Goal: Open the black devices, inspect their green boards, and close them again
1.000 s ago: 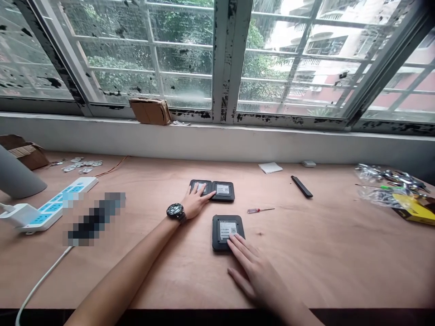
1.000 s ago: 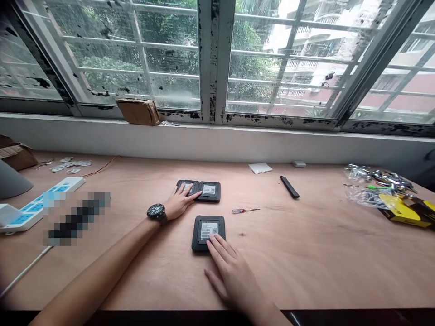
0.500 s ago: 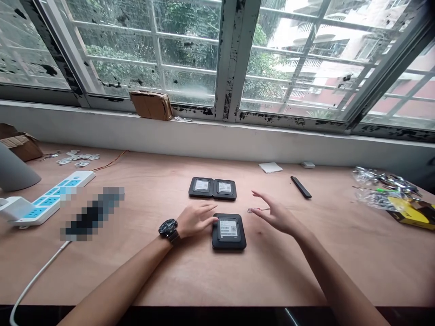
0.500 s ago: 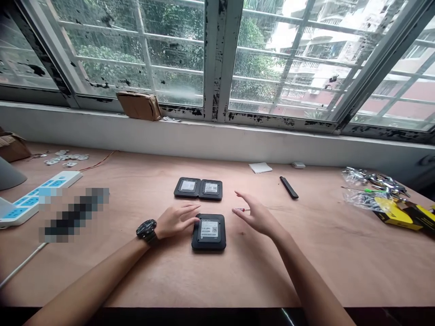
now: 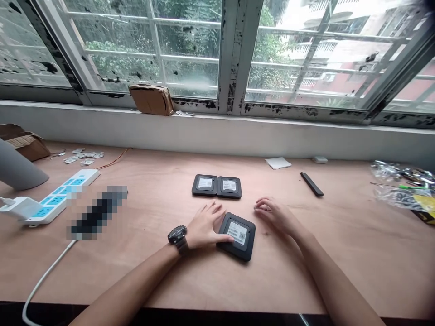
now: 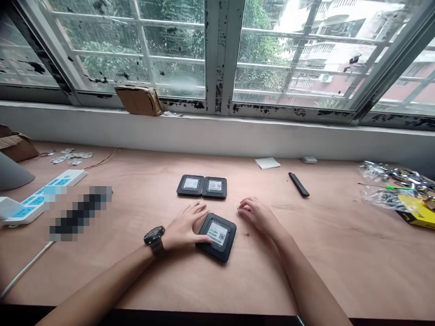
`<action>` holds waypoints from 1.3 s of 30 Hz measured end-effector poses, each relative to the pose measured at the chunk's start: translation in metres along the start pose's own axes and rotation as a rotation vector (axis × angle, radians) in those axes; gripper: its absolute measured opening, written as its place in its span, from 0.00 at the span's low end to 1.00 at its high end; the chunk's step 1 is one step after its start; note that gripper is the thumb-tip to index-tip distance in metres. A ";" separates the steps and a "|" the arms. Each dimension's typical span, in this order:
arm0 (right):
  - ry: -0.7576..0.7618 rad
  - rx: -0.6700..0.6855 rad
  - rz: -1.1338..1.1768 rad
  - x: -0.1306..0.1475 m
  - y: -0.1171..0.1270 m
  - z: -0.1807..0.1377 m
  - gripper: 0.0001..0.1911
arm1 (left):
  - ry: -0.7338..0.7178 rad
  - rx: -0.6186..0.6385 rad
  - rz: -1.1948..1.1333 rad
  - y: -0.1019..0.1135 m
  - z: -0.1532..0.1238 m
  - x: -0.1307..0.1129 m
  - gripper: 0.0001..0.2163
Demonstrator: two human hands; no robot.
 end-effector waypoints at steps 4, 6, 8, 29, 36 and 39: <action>0.002 -0.148 -0.043 0.007 0.001 0.001 0.16 | 0.108 -0.122 0.004 0.008 0.005 0.009 0.29; -0.011 -0.225 -0.011 0.010 0.002 0.000 0.17 | 0.107 -0.140 -0.024 0.014 0.003 0.008 0.22; -0.020 -0.310 0.087 0.012 0.001 0.000 0.17 | 0.026 -0.072 -0.085 0.015 0.000 0.006 0.22; 0.311 -0.380 0.315 0.060 -0.052 -0.007 0.16 | 0.054 -0.068 -0.014 -0.003 -0.001 -0.011 0.20; 0.127 -0.341 0.605 0.071 -0.046 -0.002 0.13 | -0.046 -0.029 -0.192 0.014 -0.001 0.010 0.27; 0.031 -0.302 0.802 0.069 -0.046 0.002 0.17 | -0.077 0.023 -0.227 0.020 -0.004 0.027 0.32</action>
Point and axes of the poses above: each hand's wrist, its own z-axis towards the middle knuckle, its own y-axis out of the back of the hand, x = y × z, the point moved 2 cm from there along z, towards the middle knuckle, and after that the axes turned 10 degrees about z, right-handed, at the moved point
